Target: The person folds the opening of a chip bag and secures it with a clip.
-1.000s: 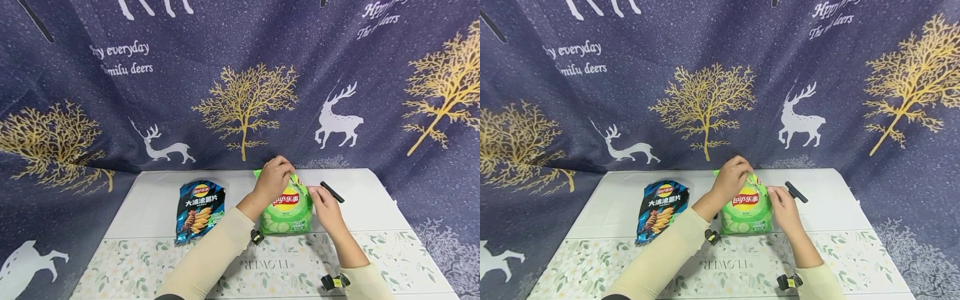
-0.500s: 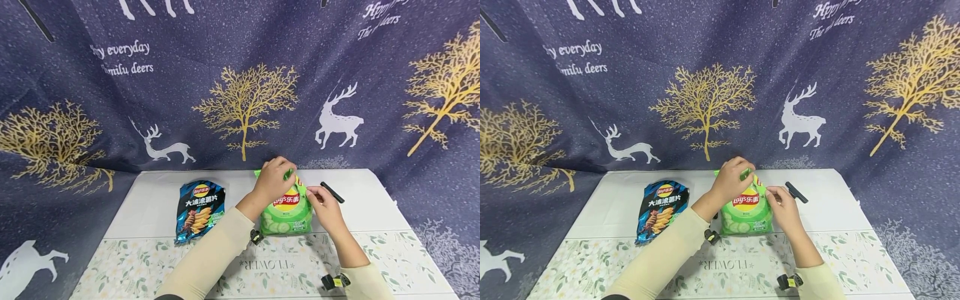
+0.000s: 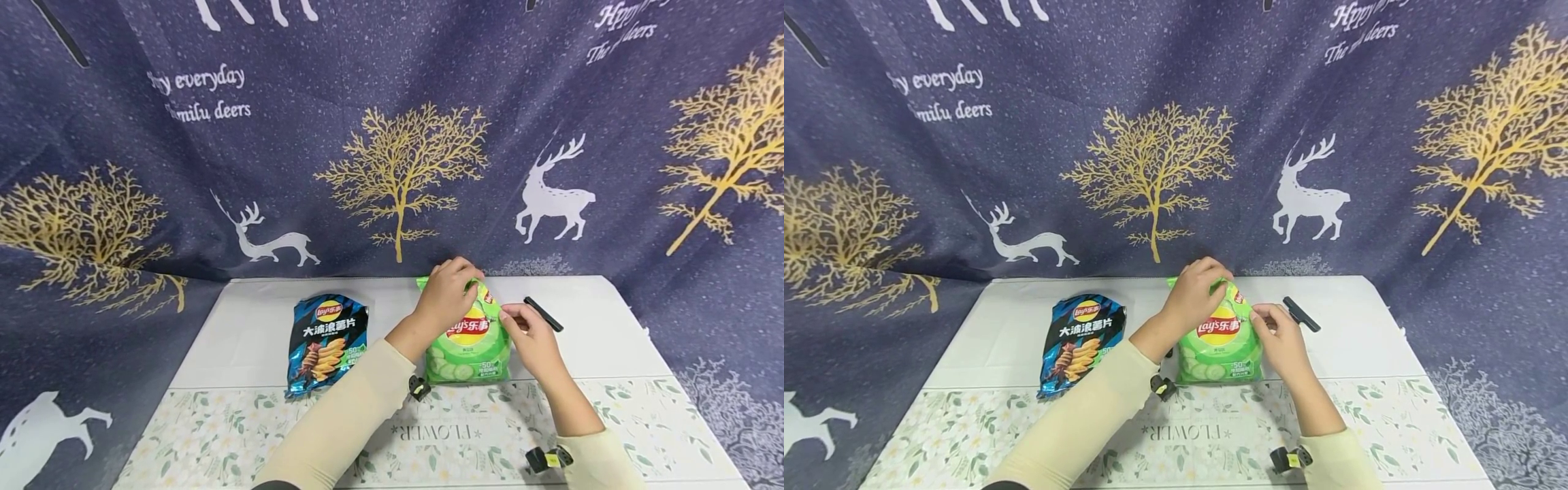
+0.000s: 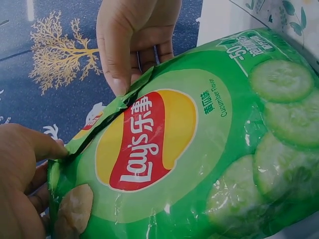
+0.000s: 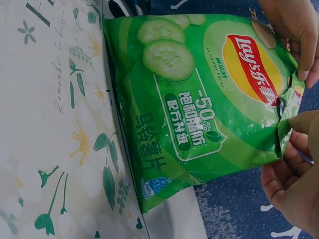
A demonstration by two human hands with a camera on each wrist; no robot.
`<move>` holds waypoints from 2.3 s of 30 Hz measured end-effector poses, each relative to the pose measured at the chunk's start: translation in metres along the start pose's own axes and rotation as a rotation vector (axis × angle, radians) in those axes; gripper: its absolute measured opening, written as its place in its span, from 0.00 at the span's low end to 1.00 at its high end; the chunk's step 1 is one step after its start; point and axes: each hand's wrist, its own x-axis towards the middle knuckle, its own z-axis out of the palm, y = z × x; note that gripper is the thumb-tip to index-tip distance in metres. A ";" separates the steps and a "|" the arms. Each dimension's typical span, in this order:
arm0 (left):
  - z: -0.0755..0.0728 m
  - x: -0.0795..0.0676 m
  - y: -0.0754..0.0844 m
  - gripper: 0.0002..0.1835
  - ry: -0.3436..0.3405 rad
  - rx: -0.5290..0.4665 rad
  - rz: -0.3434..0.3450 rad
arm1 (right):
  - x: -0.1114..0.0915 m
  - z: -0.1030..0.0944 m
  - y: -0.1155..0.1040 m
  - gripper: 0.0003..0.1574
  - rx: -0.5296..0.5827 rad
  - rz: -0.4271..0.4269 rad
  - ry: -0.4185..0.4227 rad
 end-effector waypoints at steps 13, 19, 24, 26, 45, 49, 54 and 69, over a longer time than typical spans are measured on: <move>0.001 0.000 0.001 0.10 -0.002 -0.013 -0.006 | 0.000 -0.005 0.003 0.28 -0.026 -0.005 0.010; 0.000 0.000 0.001 0.10 -0.003 -0.012 -0.004 | 0.001 -0.008 0.009 0.26 -0.034 0.000 0.022; 0.000 0.000 0.001 0.09 0.003 0.000 0.001 | 0.002 -0.009 0.017 0.25 -0.028 0.002 0.026; 0.001 0.000 0.001 0.09 0.005 0.000 0.002 | 0.002 -0.009 0.020 0.25 -0.025 -0.001 0.026; 0.002 -0.001 0.001 0.09 0.014 0.008 0.004 | 0.008 -0.012 0.036 0.26 -0.105 0.027 -0.034; 0.001 -0.001 0.002 0.10 0.021 0.026 0.006 | 0.010 -0.013 0.038 0.26 -0.122 0.045 -0.039; 0.001 -0.001 0.002 0.09 0.018 0.026 0.005 | 0.011 -0.014 0.041 0.25 -0.144 0.059 -0.051; 0.001 -0.002 0.002 0.09 0.019 -0.007 0.006 | 0.014 -0.021 0.052 0.30 -0.229 0.142 -0.120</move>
